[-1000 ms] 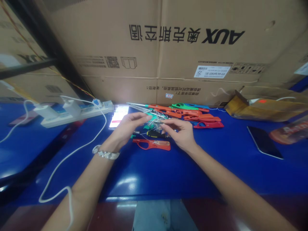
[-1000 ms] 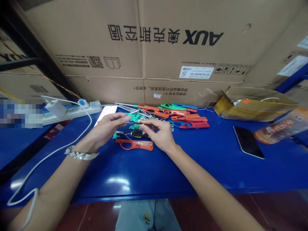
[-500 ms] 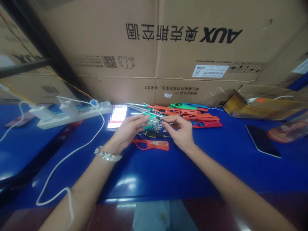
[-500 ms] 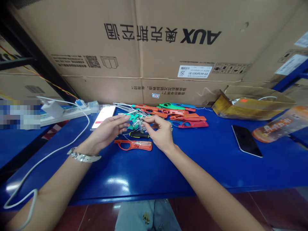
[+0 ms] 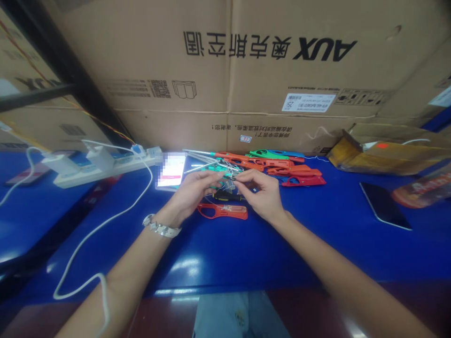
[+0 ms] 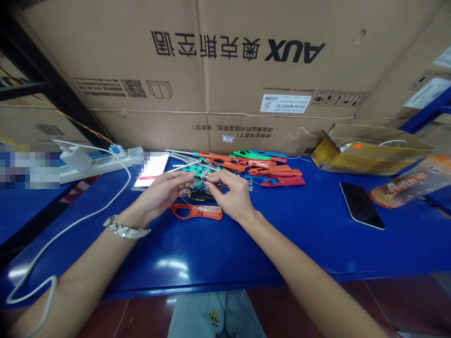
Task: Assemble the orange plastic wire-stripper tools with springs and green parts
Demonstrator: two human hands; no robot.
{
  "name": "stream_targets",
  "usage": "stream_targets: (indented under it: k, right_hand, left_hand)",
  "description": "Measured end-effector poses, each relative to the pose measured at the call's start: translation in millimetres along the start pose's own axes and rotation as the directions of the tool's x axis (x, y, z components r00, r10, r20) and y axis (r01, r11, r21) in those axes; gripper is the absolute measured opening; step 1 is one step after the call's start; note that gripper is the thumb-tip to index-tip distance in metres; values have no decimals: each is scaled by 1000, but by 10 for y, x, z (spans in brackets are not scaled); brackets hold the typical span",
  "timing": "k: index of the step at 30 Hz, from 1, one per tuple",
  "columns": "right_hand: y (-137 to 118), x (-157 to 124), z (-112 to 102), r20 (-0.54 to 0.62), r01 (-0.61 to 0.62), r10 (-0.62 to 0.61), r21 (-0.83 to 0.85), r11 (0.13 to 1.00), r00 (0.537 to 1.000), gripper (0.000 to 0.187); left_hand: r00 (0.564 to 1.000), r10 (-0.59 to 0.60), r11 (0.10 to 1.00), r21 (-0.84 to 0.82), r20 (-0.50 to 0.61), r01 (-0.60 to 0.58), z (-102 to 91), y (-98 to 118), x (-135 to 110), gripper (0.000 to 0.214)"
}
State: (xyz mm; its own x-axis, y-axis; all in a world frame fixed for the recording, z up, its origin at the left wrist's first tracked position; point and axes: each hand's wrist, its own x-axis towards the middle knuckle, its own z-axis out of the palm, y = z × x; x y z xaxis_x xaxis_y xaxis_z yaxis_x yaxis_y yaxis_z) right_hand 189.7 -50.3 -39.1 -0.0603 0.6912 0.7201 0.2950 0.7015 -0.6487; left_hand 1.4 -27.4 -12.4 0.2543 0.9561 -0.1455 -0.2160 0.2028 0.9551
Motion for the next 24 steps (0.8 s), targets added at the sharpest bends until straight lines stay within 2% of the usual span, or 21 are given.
stream_targets:
  k: [3, 11, 18, 24]
  right_hand:
    - [-8, 10, -9, 9, 63, -63, -49, 997, 998, 7]
    - [2, 23, -29, 0, 99, -99, -58, 993, 995, 8]
    - [13, 17, -42, 56, 128, -123, -91, 988, 991, 8]
    - [22, 4, -56, 66, 122, -115, -115, 986, 991, 9]
  left_hand:
    - [1000, 10, 1000, 6, -24, -10, -13, -4, 8, 28]
    - [1000, 4, 1000, 11, 0, -4, -56, 24, 13, 29]
    - [1000, 25, 986, 165, 17, -28, -51, 11, 7, 30]
    - [998, 47, 976, 211, 41, -55, -86, -75, 41, 25]
